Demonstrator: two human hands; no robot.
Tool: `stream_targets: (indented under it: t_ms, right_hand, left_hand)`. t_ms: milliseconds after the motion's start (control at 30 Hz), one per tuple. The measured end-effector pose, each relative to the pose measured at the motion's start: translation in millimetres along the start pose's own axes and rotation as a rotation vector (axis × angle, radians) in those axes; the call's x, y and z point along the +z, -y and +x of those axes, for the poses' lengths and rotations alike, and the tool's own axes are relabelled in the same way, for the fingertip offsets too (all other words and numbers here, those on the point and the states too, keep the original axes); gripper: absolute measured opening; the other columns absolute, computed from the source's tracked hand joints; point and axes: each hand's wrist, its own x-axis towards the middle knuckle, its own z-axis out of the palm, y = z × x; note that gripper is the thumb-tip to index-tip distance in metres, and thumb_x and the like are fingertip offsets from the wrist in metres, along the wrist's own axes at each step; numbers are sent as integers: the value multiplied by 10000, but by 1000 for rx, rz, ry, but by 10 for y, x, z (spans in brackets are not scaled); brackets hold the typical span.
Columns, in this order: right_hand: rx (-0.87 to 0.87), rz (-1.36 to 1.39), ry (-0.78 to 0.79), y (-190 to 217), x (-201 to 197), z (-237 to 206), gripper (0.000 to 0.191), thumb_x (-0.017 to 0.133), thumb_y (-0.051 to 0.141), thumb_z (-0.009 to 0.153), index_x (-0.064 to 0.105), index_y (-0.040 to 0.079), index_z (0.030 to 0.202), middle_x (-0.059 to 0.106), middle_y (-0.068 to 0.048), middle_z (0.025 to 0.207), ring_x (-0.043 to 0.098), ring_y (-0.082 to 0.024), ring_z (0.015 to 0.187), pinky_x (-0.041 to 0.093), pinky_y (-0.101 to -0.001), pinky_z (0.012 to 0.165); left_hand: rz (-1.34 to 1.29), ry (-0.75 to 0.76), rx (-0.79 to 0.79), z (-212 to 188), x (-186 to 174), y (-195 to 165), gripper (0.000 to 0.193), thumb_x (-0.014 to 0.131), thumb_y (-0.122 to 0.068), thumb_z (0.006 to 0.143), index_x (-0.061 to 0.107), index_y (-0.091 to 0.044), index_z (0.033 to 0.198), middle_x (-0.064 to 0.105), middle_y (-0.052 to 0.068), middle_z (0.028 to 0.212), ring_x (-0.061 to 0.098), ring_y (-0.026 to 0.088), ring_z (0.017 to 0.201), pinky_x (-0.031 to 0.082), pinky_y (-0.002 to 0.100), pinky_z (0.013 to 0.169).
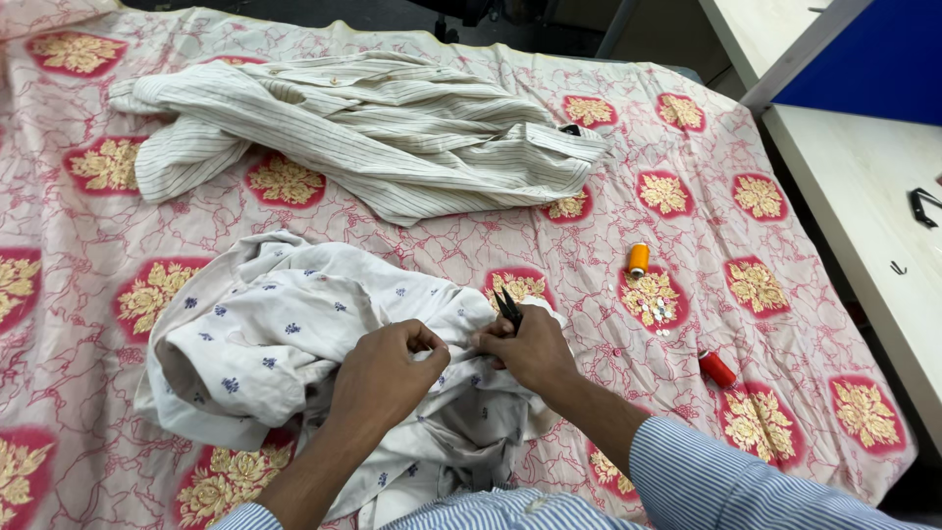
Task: The person sews a button onto a white patterned shirt laid on a bed. They cut thread with scissors, pull thread from an orange spool, thread the needle, and stitch the button onto the shirt cuff area by hand.
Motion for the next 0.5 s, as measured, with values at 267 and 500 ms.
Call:
stream_targets:
  t_ms: [267, 500]
  right_hand:
    - [11, 557, 23, -169, -78, -105, 325, 759, 73, 879, 490, 98, 698, 725, -83, 878, 760, -171, 837, 652, -318, 747]
    - [86, 486, 18, -53, -197, -196, 185, 708, 96, 923, 646, 84, 749, 750, -131, 900, 761, -222, 876, 616, -347, 787]
  left_hand:
    - [53, -90, 378, 53, 50, -124, 290, 663, -364, 864, 769, -173, 1054, 765, 76, 863, 726, 285, 758, 547, 437, 697]
    - [172, -94, 311, 156, 287, -25, 339, 753, -340, 802, 765, -191, 1107, 787, 21, 932, 742, 255, 852, 565, 417, 763]
